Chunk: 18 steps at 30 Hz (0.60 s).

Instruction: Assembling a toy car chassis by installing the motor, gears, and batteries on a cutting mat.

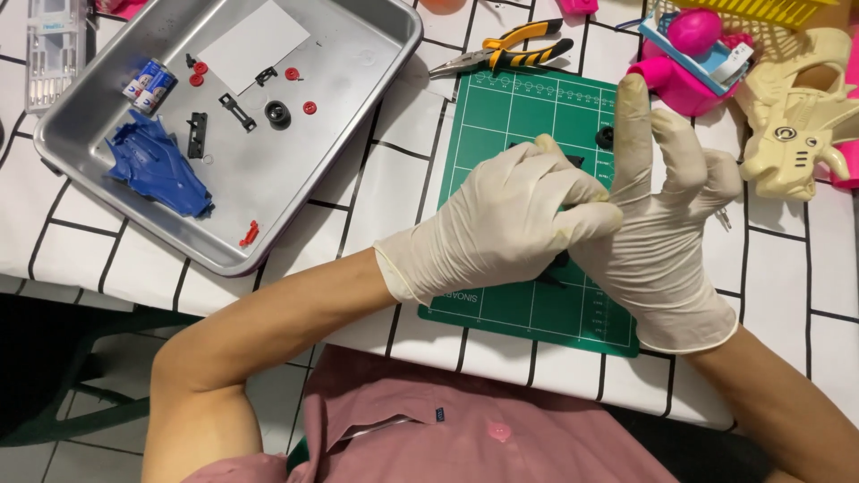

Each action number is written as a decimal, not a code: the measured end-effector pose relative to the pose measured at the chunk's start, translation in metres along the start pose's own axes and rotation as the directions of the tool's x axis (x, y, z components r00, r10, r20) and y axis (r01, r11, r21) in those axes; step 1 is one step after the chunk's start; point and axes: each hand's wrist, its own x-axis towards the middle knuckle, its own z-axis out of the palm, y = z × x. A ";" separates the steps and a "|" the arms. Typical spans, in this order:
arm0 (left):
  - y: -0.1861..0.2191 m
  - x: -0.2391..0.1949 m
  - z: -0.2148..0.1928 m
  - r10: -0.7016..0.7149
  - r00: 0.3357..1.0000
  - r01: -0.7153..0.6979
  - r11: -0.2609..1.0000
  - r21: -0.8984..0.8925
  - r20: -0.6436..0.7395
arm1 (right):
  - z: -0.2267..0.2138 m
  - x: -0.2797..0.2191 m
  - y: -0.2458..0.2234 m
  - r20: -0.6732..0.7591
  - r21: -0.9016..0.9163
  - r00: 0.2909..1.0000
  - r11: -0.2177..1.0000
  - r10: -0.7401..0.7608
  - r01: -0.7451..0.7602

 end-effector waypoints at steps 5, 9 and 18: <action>-0.004 -0.005 0.011 -0.133 0.984 0.141 0.988 -0.062 0.117 | -0.006 0.009 0.005 0.071 -0.023 0.975 0.977 -0.211 0.213; 0.001 -0.003 0.012 -0.183 0.976 0.196 0.974 -0.112 0.115 | -0.005 0.015 0.011 0.005 0.064 0.955 0.953 -0.296 0.295; 0.019 0.012 -0.009 -0.002 1.000 0.002 0.999 -0.047 -0.011 | -0.007 0.009 0.017 0.083 0.466 0.966 0.866 -0.247 0.181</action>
